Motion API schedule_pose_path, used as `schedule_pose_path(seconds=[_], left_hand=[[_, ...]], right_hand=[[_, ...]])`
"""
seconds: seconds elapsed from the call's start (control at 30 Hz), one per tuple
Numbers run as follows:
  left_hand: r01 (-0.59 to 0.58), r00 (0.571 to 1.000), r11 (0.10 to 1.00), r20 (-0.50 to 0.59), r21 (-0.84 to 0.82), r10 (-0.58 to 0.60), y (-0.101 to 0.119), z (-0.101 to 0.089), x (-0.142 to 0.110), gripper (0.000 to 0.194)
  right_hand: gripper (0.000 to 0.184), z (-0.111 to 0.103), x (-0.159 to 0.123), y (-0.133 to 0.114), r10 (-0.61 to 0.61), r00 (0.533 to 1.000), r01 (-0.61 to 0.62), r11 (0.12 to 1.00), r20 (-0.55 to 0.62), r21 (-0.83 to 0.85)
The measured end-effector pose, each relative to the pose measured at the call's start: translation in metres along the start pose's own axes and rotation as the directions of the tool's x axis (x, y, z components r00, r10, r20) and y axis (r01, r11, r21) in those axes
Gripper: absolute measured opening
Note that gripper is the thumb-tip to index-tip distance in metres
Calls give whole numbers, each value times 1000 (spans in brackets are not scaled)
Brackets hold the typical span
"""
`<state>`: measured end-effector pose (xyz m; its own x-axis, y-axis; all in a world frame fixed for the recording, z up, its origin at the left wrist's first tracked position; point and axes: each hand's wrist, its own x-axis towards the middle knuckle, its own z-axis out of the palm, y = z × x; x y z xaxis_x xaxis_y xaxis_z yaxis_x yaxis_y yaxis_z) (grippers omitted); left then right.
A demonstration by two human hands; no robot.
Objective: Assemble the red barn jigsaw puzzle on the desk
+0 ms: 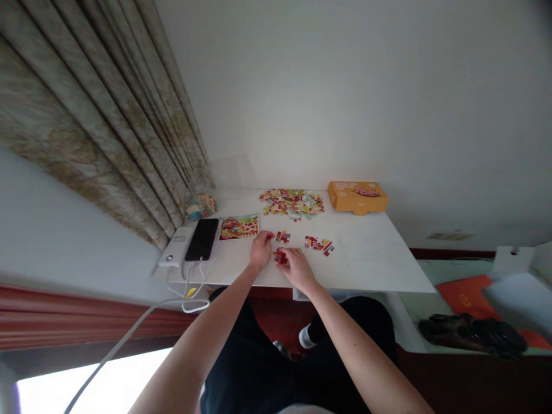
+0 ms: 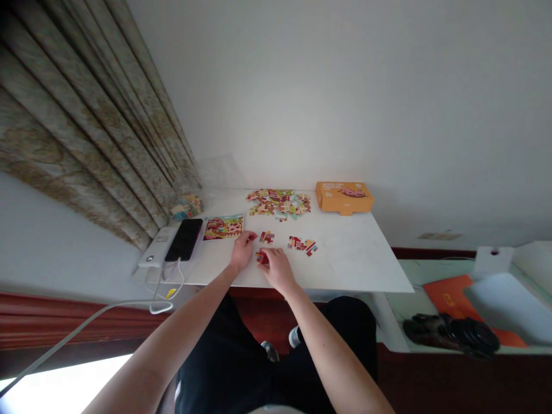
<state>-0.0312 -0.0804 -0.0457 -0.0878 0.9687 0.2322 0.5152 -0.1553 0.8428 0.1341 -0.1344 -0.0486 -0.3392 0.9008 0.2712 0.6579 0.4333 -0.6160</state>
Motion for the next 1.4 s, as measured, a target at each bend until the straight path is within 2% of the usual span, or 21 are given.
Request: schedule_pose_path(seconds=[0.17,0.3,0.4,0.53,0.6,0.7,0.8,0.87,0.97,1.03,1.1,1.2,1.3,1.4], left_hand=[[-65,997,994,44,90,62,-2,2,0,32],[-171,982,972,106,164,155,0,3,-1,37],[-274,954,939,180,207,238,4,4,-4,44],[-403,895,884,304,238,327,5,8,-7,52],[-434,873,862,359,261,330,5,10,-8,53],[-432,865,848,408,307,292,6,11,-8,52],[-431,864,843,416,321,283,8,10,-8,50],[-433,866,842,408,322,289,11,9,-9,47],[-443,866,825,407,350,292,14,8,-10,41],[-450,864,811,411,375,290,17,7,-11,37],[-451,865,805,411,385,288,19,7,-12,34],[-436,880,812,374,388,293,20,7,-13,31],[-408,903,815,313,410,294,20,8,-14,32],[-395,909,816,306,422,281,20,8,-14,32]], right_hand=[[60,-15,0,26,22,1000,-22,1000,3,-4],[56,-27,-1,37,19,999,-19,1000,40,-3],[56,-31,-4,37,36,998,-39,999,59,38],[69,-29,-9,37,66,998,-67,996,16,63],[72,-26,-10,40,93,996,-93,995,0,44],[71,-25,-11,43,141,990,-141,989,-8,40],[64,-26,-13,43,210,978,-210,975,5,79],[54,-27,-15,42,259,964,-265,951,60,160],[34,-29,-16,45,304,932,-358,854,197,377],[26,-30,-13,49,307,922,-386,779,237,495],[26,-30,-6,54,299,933,-360,763,201,537],[28,-30,9,60,285,953,-296,804,103,516],[26,-28,26,63,290,956,-274,824,45,496],[26,-26,38,68,296,955,-259,856,-13,447]])
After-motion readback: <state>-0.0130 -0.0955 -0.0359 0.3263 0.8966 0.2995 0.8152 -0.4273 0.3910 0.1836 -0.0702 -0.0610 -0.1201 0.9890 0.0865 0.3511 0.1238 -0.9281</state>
